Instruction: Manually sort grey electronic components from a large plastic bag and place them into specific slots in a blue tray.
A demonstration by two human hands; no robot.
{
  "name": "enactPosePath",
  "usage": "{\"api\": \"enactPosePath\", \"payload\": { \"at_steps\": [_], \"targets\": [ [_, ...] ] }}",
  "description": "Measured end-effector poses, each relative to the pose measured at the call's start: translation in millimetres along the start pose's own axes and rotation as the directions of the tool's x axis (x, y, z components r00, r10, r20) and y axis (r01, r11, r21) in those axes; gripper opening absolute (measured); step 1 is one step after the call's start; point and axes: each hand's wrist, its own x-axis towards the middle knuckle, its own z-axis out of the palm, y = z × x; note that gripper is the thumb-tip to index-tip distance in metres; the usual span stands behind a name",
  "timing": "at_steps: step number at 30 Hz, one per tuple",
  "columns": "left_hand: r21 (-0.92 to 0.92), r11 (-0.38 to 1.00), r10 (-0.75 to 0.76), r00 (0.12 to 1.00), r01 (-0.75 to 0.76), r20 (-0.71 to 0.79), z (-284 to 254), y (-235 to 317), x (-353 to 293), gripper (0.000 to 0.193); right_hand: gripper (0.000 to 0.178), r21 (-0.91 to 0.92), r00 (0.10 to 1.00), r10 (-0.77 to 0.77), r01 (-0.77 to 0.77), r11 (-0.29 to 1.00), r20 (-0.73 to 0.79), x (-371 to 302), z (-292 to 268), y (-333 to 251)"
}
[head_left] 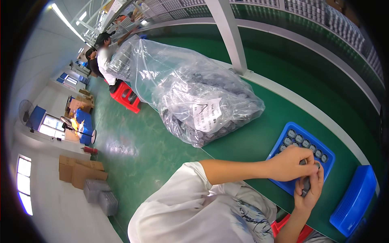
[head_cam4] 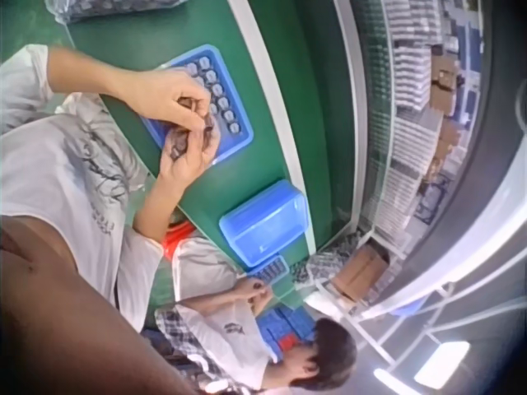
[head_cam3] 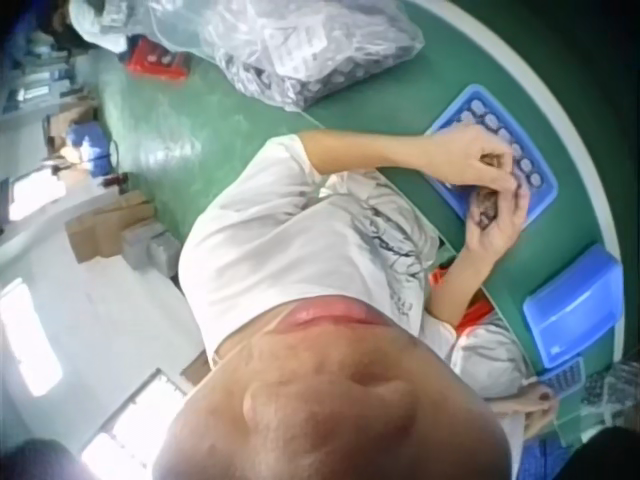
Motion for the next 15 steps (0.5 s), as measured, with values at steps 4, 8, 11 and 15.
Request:
{"api": "enactPosePath", "payload": {
  "at_steps": [4,8,11,15],
  "targets": [
    [0.158,0.987,0.012,1.000,-0.015,0.019,-3,-1,-1,0.022,0.035,-0.293,0.996,-0.090,0.081,0.953,-0.019,-5,0,-2],
    [-0.090,0.986,-0.145,0.988,0.140,-0.057,-15,1,8,0.018,0.035,0.286,0.987,0.016,-0.061,0.956,0.157,2,-31,-5],
    [-0.084,0.983,-0.166,0.986,0.166,0.002,-24,3,10,0.017,0.041,0.476,0.997,0.064,-0.075,0.876,0.041,-1,-20,-15],
    [-0.021,0.978,-0.202,0.965,0.208,0.167,-24,7,9,0.019,0.031,0.371,0.996,0.063,-0.085,0.925,0.070,-5,-23,-16]
  ]
}}
